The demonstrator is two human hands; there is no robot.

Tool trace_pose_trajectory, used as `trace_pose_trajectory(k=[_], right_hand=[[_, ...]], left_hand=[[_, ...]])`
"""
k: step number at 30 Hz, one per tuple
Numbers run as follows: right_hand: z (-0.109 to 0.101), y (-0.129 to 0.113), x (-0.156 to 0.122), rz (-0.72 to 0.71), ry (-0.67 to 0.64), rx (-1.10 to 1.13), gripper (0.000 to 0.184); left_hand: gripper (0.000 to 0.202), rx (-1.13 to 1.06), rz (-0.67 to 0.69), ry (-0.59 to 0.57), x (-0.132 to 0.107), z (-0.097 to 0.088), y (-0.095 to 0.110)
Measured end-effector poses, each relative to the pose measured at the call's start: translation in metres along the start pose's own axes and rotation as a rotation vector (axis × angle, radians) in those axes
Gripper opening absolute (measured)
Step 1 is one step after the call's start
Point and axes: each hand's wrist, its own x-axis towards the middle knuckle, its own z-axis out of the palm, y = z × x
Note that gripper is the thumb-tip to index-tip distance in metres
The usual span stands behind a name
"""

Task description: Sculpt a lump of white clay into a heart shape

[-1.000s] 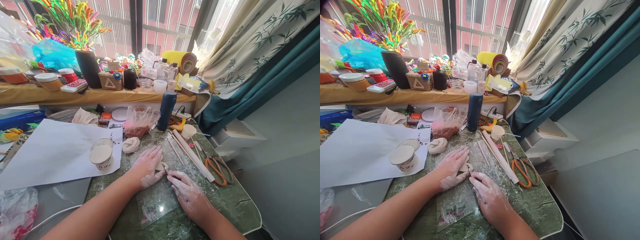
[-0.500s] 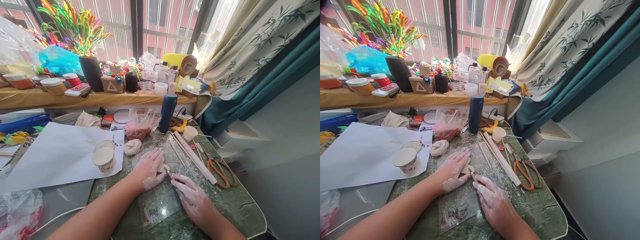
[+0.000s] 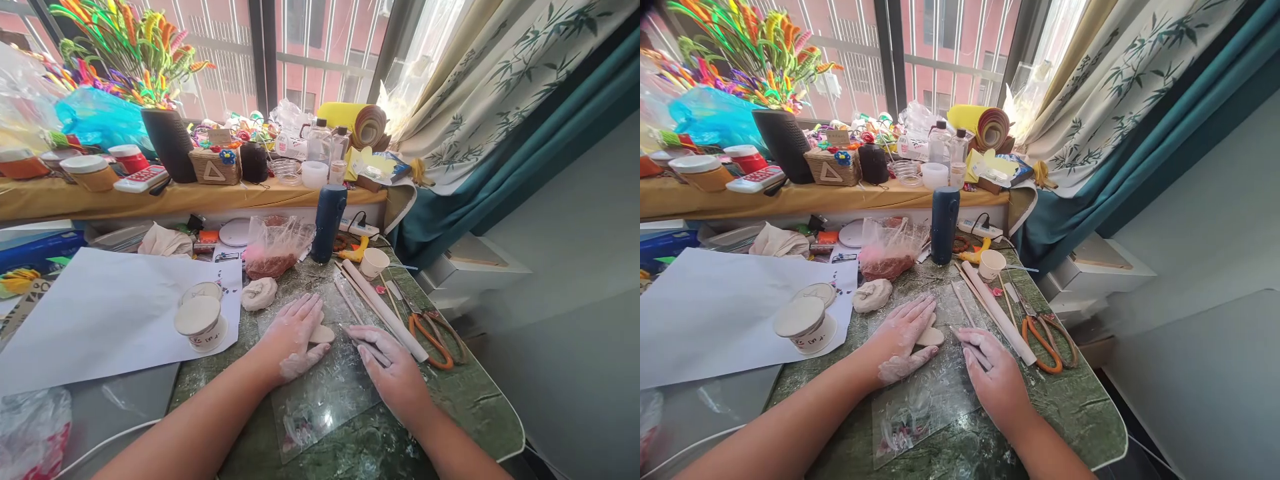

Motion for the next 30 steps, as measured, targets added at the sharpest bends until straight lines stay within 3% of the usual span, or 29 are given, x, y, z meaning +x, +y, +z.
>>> trace_pose_trajectory(k=[7,12,17,23,30], right_hand=[[-0.010,-0.016,0.041,0.294,-0.117,0.292,0.033],[-0.013,-0.017,0.065,0.359,-0.091,0.419,0.039],[-0.006,-0.009,0.059,0.276,-0.040,0.503,0.028],[-0.007,-0.005,0.048,-0.010,0.099,0.366,0.015],[-0.015,-0.004,0.048,-0.087,-0.107,0.086,0.019]], left_hand=[[0.081,-0.010,0.012,0.027,0.001,0.001,-0.002],[0.080,-0.022,-0.042,0.013,0.002,-0.004,0.004],[0.083,0.005,-0.081,-0.034,0.004,-0.006,0.009],[0.084,0.025,-0.067,-0.068,0.007,-0.004,0.005],[0.084,0.037,-0.033,-0.059,0.007,-0.005,0.002]])
